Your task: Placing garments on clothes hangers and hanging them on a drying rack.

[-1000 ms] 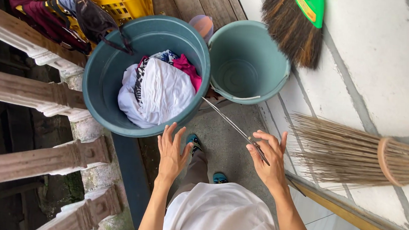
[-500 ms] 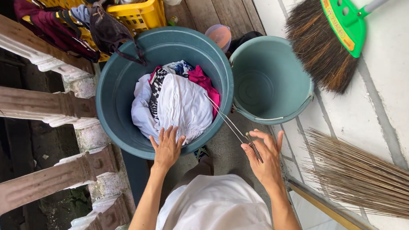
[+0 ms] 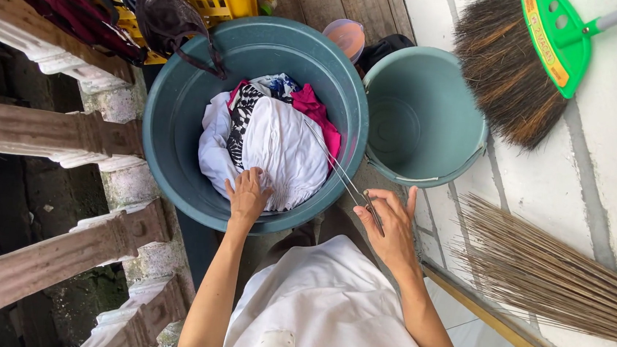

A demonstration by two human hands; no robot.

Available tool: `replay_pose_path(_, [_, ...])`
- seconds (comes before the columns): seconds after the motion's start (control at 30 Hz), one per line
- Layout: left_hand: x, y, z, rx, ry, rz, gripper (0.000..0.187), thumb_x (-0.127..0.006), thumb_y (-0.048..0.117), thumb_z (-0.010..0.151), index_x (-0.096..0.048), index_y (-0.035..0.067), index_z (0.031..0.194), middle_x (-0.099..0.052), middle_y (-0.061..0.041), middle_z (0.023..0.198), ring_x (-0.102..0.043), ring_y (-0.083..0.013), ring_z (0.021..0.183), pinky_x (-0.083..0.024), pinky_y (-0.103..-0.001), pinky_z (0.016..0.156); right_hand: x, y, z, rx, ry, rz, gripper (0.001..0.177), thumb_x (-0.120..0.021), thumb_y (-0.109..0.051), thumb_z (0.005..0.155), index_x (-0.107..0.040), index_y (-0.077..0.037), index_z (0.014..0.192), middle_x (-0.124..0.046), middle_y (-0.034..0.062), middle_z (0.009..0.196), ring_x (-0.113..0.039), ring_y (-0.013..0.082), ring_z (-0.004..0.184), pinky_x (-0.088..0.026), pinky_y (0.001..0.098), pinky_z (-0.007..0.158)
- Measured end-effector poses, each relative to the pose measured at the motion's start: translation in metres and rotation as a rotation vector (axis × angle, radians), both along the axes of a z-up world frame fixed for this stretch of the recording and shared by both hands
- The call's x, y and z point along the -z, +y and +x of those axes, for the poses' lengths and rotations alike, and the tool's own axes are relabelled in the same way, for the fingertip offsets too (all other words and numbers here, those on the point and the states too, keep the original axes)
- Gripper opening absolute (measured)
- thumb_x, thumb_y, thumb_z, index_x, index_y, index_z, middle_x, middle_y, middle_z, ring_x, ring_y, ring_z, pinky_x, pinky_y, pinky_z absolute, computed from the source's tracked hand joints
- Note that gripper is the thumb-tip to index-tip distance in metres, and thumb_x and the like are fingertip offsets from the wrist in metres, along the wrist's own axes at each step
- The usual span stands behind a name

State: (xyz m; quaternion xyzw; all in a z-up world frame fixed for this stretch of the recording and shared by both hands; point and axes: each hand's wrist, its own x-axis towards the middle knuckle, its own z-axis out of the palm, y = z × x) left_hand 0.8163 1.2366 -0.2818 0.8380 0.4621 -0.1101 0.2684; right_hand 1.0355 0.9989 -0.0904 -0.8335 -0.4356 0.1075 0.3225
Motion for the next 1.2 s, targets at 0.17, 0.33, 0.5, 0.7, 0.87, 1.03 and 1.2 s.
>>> replay_pose_path(0.17, [-0.017,-0.001,0.015,-0.021,0.060,0.037,0.060,-0.073,0.054,0.093,-0.044,0.024,0.136,-0.063,-0.009,0.132,-0.040,-0.0373,0.151,-0.014,-0.073,0.123,0.004,0.016,0.007,-0.058,-0.015,0.002,0.039,-0.071,-0.044,0.102,-0.063,-0.012,0.082,-0.073,0.0027,0.111,-0.070,0.0211,0.119,-0.008,0.0570,0.130])
replay_pose_path(0.33, [-0.008,-0.002,0.024,-0.023,0.116,0.037,0.060,-0.071,0.055,0.095,-0.039,0.027,0.137,-0.073,-0.007,0.124,-0.043,-0.0338,0.150,-0.001,-0.072,0.123,0.002,0.038,0.015,-0.119,0.000,0.006,0.039,-0.070,-0.045,0.102,-0.063,-0.013,0.082,-0.072,0.0020,0.112,-0.071,0.0204,0.117,-0.009,0.0587,0.129])
replay_pose_path(0.5, [-0.008,0.000,0.025,-0.001,0.060,0.067,0.053,-0.072,0.046,0.095,-0.038,0.036,0.135,-0.075,-0.003,0.115,-0.047,-0.0307,0.147,0.000,-0.072,0.123,0.008,0.053,0.024,-0.181,0.013,0.020,0.038,-0.070,-0.044,0.102,-0.064,-0.012,0.083,-0.073,0.0015,0.109,-0.072,0.0201,0.114,-0.008,0.0584,0.128])
replay_pose_path(0.7, [-0.024,-0.003,0.029,-0.114,-0.188,-0.008,0.041,-0.076,0.041,0.091,-0.051,0.035,0.122,-0.076,0.000,0.095,-0.061,-0.0299,0.133,-0.001,-0.076,0.122,0.023,0.070,0.035,-0.223,0.172,0.040,0.033,-0.068,-0.042,0.104,-0.063,-0.012,0.092,-0.075,0.0046,0.111,-0.072,0.0258,0.112,-0.014,0.0632,0.125])
replay_pose_path(0.87, [-0.081,0.001,0.053,-0.162,-0.334,0.036,0.036,-0.076,0.043,0.088,-0.058,0.035,0.119,-0.075,0.000,0.090,-0.065,-0.0281,0.126,-0.002,-0.073,0.123,0.006,0.092,0.033,-0.243,0.275,0.071,0.032,-0.070,-0.039,0.104,-0.060,-0.009,0.099,-0.074,0.0077,0.106,-0.074,0.0300,0.107,-0.017,0.0649,0.124])
replay_pose_path(1.03, [-0.160,0.012,0.076,-0.221,-0.532,-0.063,0.024,-0.076,0.034,0.092,-0.067,0.028,0.114,-0.073,-0.007,0.085,-0.068,-0.0335,0.121,0.001,-0.075,0.122,-0.001,0.109,0.036,-0.299,0.440,0.034,0.040,-0.065,-0.037,0.106,-0.060,-0.008,0.133,-0.076,0.0069,0.100,-0.075,0.0295,0.102,-0.015,0.0634,0.126])
replay_pose_path(1.2, [-0.199,0.018,0.093,-0.214,-0.648,-0.178,0.022,-0.076,0.038,0.095,-0.073,0.028,0.115,-0.073,-0.006,0.081,-0.071,-0.0322,0.116,0.001,-0.077,0.122,-0.008,0.128,0.033,-0.365,0.506,0.121,0.071,-0.075,-0.035,0.099,-0.045,-0.002,0.154,-0.071,0.0113,0.090,-0.073,0.0280,0.086,-0.019,0.0672,0.124])
